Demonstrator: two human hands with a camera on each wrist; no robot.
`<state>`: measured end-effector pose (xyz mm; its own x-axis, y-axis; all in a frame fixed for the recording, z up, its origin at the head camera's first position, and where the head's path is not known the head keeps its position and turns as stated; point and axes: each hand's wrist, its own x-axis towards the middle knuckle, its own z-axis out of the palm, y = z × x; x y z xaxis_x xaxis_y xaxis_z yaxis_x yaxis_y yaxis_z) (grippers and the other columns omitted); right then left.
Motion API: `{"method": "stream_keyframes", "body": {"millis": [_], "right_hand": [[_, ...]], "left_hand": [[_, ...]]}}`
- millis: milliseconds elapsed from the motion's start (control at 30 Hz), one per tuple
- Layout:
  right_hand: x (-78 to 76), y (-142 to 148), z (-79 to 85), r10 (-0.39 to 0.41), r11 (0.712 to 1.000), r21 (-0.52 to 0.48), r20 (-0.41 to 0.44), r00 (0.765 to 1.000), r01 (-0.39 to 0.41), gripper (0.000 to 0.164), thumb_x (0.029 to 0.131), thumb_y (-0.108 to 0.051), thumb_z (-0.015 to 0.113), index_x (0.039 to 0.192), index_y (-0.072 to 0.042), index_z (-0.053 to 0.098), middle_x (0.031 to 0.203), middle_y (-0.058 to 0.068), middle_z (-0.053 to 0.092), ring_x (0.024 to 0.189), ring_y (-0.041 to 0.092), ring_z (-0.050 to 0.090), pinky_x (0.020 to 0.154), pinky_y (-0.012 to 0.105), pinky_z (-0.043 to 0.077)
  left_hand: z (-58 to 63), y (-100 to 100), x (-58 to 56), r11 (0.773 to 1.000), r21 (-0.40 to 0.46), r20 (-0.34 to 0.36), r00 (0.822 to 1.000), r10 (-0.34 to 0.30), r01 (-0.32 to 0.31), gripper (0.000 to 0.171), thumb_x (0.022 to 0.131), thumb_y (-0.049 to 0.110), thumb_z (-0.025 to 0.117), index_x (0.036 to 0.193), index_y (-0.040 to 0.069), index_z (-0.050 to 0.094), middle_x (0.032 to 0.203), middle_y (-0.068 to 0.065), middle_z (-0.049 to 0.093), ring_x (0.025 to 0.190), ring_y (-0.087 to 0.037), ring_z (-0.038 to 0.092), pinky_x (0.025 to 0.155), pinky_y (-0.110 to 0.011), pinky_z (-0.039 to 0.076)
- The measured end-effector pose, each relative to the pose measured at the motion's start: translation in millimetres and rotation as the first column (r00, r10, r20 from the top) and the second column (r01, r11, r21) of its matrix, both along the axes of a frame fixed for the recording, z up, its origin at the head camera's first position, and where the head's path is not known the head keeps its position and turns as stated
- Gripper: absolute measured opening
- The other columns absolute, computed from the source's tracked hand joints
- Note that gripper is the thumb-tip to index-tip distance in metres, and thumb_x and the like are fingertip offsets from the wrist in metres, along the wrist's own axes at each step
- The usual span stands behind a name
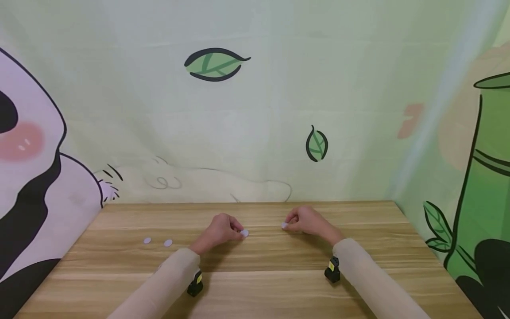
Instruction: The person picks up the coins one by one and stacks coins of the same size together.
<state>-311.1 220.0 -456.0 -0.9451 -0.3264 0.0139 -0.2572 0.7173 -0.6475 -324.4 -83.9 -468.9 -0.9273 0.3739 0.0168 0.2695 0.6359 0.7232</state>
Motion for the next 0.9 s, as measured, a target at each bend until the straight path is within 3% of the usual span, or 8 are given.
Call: {"method": "stream_keyframes", "body": {"millis": [467,900], "right_hand": [[1.9,-18.6,-1.1,0.057,0.998,0.022,-0.018,0.998,-0.056,0.018,0.087,-0.025,0.081,0.091,-0.008,0.075,0.066,-0.006,0.055,0.056,0.006,0.045,0.052,0.022,0.037],[5.5,-35.0,-3.4,0.023,0.994,0.11,-0.028,0.999,-0.02,0.019,0.085,-0.029,0.083,0.089,-0.013,0.074,0.066,-0.007,0.058,0.058,0.006,0.048,0.056,0.023,0.04]], "left_hand": [[0.7,-0.7,0.3,1.0,0.015,0.004,1.0,0.004,-0.004,0.016,0.074,0.011,0.091,0.082,0.005,0.078,0.072,0.003,0.067,0.069,-0.01,0.055,0.062,-0.023,0.046],[0.1,1.1,-0.4,1.0,0.01,0.003,1.0,0.007,-0.007,0.016,0.074,0.011,0.091,0.081,0.006,0.078,0.072,0.003,0.067,0.068,-0.009,0.055,0.061,-0.023,0.046]]}}
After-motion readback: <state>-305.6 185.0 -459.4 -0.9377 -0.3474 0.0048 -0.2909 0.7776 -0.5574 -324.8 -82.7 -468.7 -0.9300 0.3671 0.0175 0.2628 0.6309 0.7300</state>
